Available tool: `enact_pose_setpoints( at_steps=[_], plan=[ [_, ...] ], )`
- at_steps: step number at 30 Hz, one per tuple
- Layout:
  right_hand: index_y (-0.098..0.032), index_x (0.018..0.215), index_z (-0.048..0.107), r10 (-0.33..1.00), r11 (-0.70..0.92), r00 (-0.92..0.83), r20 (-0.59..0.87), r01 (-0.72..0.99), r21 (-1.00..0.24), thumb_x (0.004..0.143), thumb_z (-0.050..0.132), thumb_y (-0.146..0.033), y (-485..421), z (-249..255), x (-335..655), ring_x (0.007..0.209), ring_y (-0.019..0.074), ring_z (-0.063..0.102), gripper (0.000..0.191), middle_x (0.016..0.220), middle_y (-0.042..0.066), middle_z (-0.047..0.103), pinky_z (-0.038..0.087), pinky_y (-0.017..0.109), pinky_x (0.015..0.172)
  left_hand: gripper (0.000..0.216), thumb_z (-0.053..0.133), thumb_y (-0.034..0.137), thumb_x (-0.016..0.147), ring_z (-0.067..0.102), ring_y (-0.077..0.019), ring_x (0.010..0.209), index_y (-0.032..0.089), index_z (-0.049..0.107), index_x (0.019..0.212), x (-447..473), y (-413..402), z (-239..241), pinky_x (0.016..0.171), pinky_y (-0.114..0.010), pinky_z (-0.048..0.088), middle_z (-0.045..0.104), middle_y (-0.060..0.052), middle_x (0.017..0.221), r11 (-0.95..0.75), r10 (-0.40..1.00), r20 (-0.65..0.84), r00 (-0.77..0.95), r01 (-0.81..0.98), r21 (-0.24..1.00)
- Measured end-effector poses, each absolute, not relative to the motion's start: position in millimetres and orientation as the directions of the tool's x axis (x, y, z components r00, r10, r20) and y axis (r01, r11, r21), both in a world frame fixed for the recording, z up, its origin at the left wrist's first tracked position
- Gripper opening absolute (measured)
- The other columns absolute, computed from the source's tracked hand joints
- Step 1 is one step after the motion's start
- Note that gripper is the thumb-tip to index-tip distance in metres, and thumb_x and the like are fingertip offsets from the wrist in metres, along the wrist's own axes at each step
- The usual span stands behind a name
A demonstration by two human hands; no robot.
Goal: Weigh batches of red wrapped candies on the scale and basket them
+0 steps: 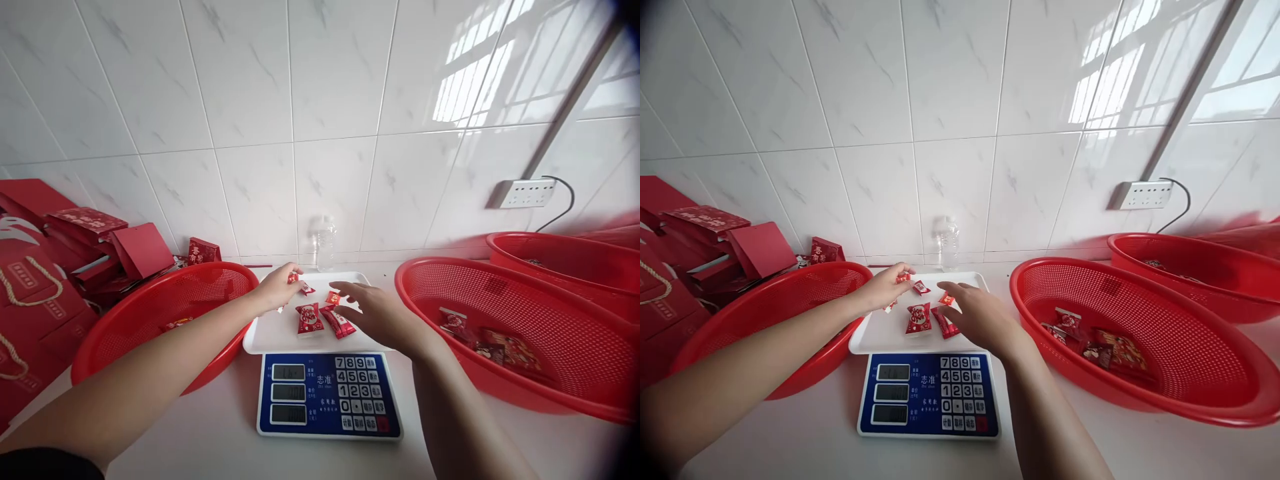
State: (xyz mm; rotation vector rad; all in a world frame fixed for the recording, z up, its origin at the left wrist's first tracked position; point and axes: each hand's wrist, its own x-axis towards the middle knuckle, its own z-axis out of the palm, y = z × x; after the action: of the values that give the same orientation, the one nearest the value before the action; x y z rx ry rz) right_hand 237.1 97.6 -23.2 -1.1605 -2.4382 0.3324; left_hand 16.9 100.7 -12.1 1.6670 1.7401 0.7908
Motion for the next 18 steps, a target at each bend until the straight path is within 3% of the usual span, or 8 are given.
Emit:
enact_pose_setpoints(
  at_steps=[3, 5, 8, 14, 18],
  plan=[
    [-0.023, 0.134, 0.052, 0.803, 0.593, -0.549, 0.232, 0.702, -0.394, 0.092, 0.047, -0.040, 99.2, -19.6, 242.3, 0.110, 0.0267, 0.061, 0.045, 0.125, 0.009, 0.065, 0.049, 0.041, 0.088, 0.023, 0.049, 0.023, 0.089, 0.052, -0.0100, 0.052, 0.022, 0.055, 0.111, 18.0, 102.0, -20.2, 0.045, -0.020, 0.041, 0.064, 0.000, 0.082, -0.008, 1.000, 0.019, -0.011, 0.628, 0.778],
    [-0.022, 0.134, 0.052, 0.814, 0.579, -0.536, 0.224, 0.712, -0.397, 0.092, 0.047, -0.038, 99.8, -17.5, 243.9, 0.111, 0.0269, 0.061, 0.045, 0.126, 0.010, 0.065, 0.049, 0.042, 0.089, 0.023, 0.047, 0.019, 0.090, 0.061, -0.0127, 0.072, 0.023, 0.056, 0.110, 18.3, 103.2, -25.5, 0.061, -0.022, 0.049, 0.067, -0.002, 0.097, -0.058, 0.998, 0.066, 0.009, 0.614, 0.787],
    [-0.021, 0.135, 0.051, 0.815, 0.576, -0.538, 0.214, 0.715, -0.396, 0.092, 0.047, -0.036, 100.6, -17.0, 243.7, 0.113, 0.0272, 0.059, 0.046, 0.127, 0.010, 0.064, 0.048, 0.043, 0.091, 0.025, 0.046, 0.015, 0.089, 0.063, -0.0152, 0.095, 0.024, 0.057, 0.109, 19.0, 107.2, -29.0, 0.082, -0.026, 0.050, 0.066, -0.002, 0.109, -0.131, 0.990, 0.139, 0.032, 0.591, 0.796],
    [-0.021, 0.136, 0.051, 0.797, 0.597, -0.570, 0.200, 0.692, -0.406, 0.092, 0.046, -0.036, 101.9, -22.8, 241.5, 0.114, 0.0284, 0.060, 0.047, 0.128, 0.011, 0.063, 0.048, 0.045, 0.091, 0.031, 0.049, 0.009, 0.086, 0.065, -0.0153, 0.086, 0.022, 0.058, 0.112, 23.8, 111.0, -20.4, 0.081, -0.031, 0.053, 0.066, -0.005, 0.111, -0.229, 0.971, 0.228, 0.076, 0.580, 0.782],
    [-0.022, 0.134, 0.052, 0.792, 0.607, -0.558, 0.247, 0.675, -0.419, 0.092, 0.047, -0.036, 100.9, -23.0, 237.5, 0.112, 0.0291, 0.060, 0.045, 0.127, 0.011, 0.064, 0.048, 0.047, 0.091, 0.028, 0.053, 0.012, 0.086, 0.063, -0.0167, 0.093, 0.023, 0.060, 0.111, 29.2, 103.4, -11.3, 0.083, -0.032, 0.053, 0.064, -0.004, 0.108, -0.284, 0.954, 0.286, 0.089, 0.568, 0.772]
  ],
)
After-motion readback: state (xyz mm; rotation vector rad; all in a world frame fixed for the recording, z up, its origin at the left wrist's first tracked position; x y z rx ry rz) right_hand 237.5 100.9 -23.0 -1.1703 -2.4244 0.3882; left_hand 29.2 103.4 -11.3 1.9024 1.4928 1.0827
